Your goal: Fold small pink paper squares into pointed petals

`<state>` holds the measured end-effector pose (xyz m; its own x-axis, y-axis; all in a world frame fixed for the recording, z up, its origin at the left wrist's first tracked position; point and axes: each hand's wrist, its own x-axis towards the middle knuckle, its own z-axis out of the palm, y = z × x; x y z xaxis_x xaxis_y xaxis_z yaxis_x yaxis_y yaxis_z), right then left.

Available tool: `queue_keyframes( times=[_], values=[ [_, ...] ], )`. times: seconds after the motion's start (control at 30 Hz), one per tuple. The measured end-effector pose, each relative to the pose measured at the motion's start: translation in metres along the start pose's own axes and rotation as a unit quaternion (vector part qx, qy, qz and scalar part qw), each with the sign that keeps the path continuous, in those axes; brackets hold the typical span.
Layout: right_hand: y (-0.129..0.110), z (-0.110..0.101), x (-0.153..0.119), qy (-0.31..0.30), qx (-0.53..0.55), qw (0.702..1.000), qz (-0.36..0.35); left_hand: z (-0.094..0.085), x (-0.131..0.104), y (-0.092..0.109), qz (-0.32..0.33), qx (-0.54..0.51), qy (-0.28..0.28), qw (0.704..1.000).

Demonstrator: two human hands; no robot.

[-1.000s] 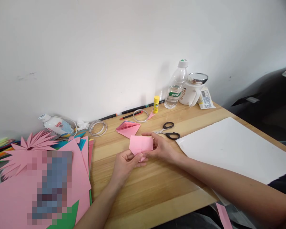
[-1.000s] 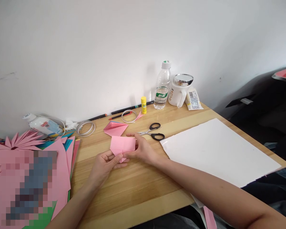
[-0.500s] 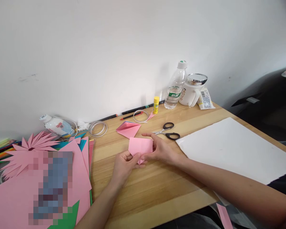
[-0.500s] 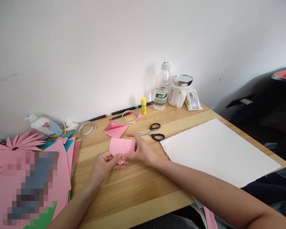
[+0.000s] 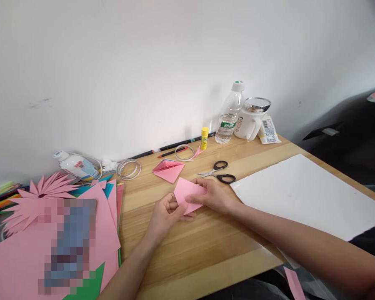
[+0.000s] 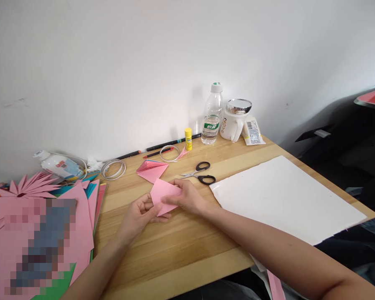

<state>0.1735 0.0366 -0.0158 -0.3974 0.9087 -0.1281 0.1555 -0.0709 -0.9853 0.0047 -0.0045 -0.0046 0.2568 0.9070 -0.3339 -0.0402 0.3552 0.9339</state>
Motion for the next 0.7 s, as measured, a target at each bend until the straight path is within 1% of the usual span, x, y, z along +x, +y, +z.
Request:
queue_keyframes(
  times=[0.13,0.37,0.57,0.7],
  values=[
    [-0.003,-0.001,0.0,0.038,-0.025,0.998,-0.038,-0.001,0.0,-0.002,-0.037,-0.007,-0.021,0.999],
    [-0.008,0.0,-0.003,0.044,-0.04,0.997,-0.048,0.0,0.0,-0.002,-0.049,-0.032,-0.014,0.998],
    [0.0,0.001,0.0,0.071,-0.029,0.995,-0.065,-0.001,-0.002,0.003,-0.056,-0.061,-0.034,0.996],
    [0.006,-0.001,0.002,0.076,-0.011,0.995,-0.059,0.001,-0.002,0.006,-0.068,-0.111,-0.039,0.991]
  ],
)
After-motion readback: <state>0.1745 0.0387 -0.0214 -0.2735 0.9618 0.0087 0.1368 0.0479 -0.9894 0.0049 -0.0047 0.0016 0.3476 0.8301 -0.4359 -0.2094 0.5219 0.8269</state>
